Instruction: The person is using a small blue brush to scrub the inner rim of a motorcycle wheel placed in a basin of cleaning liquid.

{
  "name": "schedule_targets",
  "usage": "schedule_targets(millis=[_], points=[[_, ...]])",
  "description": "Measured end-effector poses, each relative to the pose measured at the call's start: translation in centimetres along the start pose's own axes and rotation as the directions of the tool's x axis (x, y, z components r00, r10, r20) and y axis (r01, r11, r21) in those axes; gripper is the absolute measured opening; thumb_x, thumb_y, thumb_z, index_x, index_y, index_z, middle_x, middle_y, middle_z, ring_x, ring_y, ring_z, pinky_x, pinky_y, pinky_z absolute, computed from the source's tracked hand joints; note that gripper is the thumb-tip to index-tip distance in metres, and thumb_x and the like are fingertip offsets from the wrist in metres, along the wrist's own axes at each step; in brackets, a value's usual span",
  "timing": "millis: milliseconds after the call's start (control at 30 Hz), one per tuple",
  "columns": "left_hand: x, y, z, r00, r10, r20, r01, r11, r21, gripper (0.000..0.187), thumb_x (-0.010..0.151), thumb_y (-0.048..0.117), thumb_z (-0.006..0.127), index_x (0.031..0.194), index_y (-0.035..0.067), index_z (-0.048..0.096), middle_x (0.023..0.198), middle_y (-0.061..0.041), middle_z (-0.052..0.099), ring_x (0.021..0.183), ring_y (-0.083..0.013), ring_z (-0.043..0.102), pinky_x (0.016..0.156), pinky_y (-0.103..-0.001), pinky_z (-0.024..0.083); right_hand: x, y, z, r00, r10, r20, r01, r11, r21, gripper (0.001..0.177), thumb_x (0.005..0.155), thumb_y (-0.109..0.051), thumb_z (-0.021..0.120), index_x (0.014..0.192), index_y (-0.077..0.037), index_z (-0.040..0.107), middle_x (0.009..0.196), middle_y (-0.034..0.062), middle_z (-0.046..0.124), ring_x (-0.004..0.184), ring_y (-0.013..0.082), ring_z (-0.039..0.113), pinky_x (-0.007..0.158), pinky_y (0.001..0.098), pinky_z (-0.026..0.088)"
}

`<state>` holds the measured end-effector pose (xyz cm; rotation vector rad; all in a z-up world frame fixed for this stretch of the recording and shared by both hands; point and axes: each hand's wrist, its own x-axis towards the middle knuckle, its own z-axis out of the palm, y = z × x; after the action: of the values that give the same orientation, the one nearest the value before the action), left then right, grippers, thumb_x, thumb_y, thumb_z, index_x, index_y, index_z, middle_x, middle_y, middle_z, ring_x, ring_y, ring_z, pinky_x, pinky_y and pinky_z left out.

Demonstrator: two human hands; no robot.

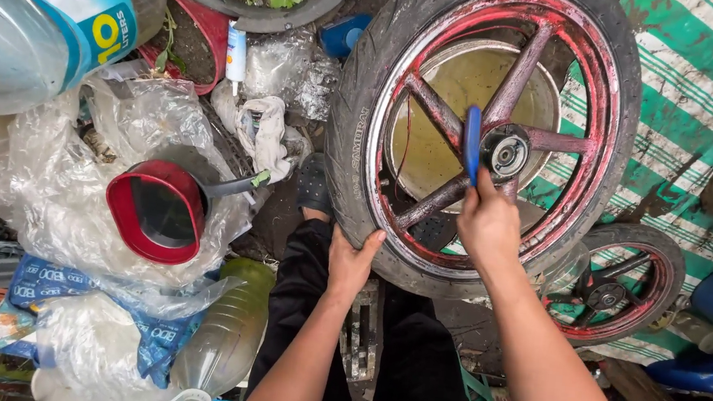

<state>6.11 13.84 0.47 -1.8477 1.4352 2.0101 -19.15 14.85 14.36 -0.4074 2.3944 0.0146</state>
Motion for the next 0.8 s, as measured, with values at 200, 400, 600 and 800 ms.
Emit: schedule_targets(millis=[200,400,600,800], points=[[-0.7,2.4,-0.4,0.999,-0.002,0.047,0.005,0.998,-0.063,0.095,0.094,0.058,0.089,0.157,-0.001,0.049,0.145,-0.035,0.061,0.142,-0.0542,0.058,0.114,-0.066,0.049,2.2,-8.9,1.6,0.995,-0.087,-0.051,0.093,0.987,0.135,0.05,0.113,-0.019,0.054,0.161,-0.005,0.061,0.109,0.0297,0.079,0.105,0.0463,0.081,0.089,0.0605,0.067],[-1.4,3.6,0.0,1.0,-0.007,0.012,0.007,0.999,-0.039,0.101,0.086,0.056,0.096,0.157,0.0,0.051,0.144,-0.034,0.064,0.141,-0.0525,0.06,0.117,-0.063,0.049,-0.6,0.7,1.3,0.997,0.058,-0.045,-0.058,0.998,-0.002,0.051,0.11,-0.029,0.057,0.159,-0.014,0.066,0.111,0.0335,0.078,0.107,0.0562,0.077,0.092,0.0686,0.063],[-0.1,1.3,0.2,1.0,-0.018,0.021,0.017,0.999,0.045,0.111,0.072,0.052,0.105,0.156,0.004,0.053,0.147,-0.031,0.064,0.143,-0.0468,0.061,0.12,-0.059,0.05,4.2,-9.3,3.0,0.996,-0.043,-0.08,0.051,0.993,0.107,0.052,0.109,-0.031,0.056,0.157,-0.014,0.064,0.112,0.0303,0.079,0.109,0.053,0.079,0.093,0.0657,0.064],[-0.1,2.5,-0.4,0.998,-0.034,0.052,0.036,0.999,-0.03,0.117,0.074,0.047,0.106,0.164,0.004,0.046,0.156,-0.031,0.06,0.149,-0.0482,0.056,0.122,-0.061,0.047,0.5,-1.6,-4.1,0.99,0.083,0.113,-0.079,0.996,-0.042,0.047,0.109,-0.034,0.055,0.153,-0.029,0.069,0.117,0.029,0.081,0.117,0.0545,0.074,0.101,0.0676,0.06]])
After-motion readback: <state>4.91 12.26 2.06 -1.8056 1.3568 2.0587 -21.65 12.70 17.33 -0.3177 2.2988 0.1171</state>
